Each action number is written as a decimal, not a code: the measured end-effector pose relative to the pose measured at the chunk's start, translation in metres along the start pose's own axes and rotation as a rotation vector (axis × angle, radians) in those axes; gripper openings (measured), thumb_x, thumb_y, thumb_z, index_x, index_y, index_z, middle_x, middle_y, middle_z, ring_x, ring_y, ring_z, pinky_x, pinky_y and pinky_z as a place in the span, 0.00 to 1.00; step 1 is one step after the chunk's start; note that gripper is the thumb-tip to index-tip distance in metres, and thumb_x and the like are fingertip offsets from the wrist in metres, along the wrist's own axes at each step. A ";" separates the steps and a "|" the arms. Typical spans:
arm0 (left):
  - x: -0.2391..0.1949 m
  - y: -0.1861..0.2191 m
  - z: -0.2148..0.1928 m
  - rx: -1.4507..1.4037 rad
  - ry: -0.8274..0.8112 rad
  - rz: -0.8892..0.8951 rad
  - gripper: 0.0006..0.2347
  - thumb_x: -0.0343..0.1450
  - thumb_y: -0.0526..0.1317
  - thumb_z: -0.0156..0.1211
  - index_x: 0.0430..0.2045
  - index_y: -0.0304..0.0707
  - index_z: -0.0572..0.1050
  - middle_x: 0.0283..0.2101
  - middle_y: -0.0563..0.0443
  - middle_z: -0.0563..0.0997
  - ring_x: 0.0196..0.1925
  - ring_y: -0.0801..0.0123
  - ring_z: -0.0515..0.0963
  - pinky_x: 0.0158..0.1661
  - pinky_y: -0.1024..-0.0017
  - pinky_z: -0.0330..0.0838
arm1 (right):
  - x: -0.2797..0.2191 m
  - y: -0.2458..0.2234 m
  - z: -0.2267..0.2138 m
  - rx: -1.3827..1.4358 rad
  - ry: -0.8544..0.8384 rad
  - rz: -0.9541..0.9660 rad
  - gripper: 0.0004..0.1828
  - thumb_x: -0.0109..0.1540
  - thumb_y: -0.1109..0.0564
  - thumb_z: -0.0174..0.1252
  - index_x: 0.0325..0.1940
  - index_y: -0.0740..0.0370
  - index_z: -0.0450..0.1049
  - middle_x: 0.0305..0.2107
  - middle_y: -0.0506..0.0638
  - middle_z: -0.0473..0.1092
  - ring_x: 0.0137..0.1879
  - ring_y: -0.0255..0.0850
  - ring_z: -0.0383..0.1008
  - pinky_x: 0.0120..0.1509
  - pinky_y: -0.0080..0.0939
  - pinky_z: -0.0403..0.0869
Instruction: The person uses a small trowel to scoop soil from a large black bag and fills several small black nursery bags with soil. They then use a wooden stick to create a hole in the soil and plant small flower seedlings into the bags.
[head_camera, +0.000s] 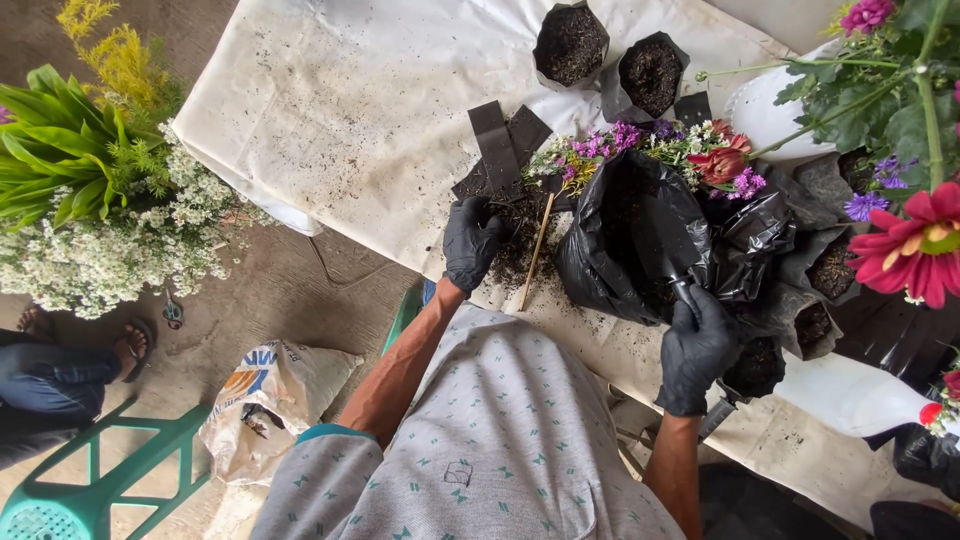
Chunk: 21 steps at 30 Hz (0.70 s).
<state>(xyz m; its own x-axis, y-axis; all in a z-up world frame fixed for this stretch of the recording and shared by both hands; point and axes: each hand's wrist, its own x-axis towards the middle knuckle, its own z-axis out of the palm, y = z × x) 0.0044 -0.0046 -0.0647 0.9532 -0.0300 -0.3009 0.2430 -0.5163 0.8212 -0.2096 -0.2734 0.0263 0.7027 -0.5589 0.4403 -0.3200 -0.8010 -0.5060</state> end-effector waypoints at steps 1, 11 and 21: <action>-0.001 0.001 -0.002 0.001 0.003 -0.001 0.14 0.67 0.43 0.62 0.46 0.49 0.75 0.40 0.45 0.76 0.47 0.43 0.81 0.50 0.49 0.75 | 0.002 -0.006 0.000 0.003 -0.002 -0.001 0.13 0.59 0.66 0.74 0.48 0.63 0.86 0.37 0.58 0.78 0.45 0.55 0.79 0.52 0.49 0.80; 0.002 0.016 -0.015 0.083 -0.056 0.063 0.15 0.63 0.47 0.67 0.43 0.52 0.76 0.39 0.49 0.76 0.47 0.49 0.81 0.48 0.54 0.78 | -0.020 -0.145 0.107 0.225 -0.474 0.006 0.14 0.62 0.64 0.65 0.52 0.66 0.76 0.31 0.64 0.76 0.39 0.60 0.79 0.43 0.57 0.76; 0.016 0.005 -0.020 0.085 -0.135 0.071 0.17 0.65 0.49 0.66 0.46 0.48 0.77 0.41 0.47 0.77 0.48 0.49 0.81 0.48 0.55 0.77 | -0.019 -0.160 0.151 0.111 -0.519 0.310 0.23 0.61 0.67 0.57 0.59 0.56 0.64 0.35 0.68 0.78 0.40 0.66 0.81 0.41 0.60 0.81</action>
<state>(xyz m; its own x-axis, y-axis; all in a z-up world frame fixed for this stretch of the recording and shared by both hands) 0.0246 0.0097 -0.0557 0.9333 -0.1807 -0.3103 0.1541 -0.5790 0.8006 -0.0753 -0.1023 -0.0131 0.8139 -0.5628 -0.1439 -0.5107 -0.5751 -0.6391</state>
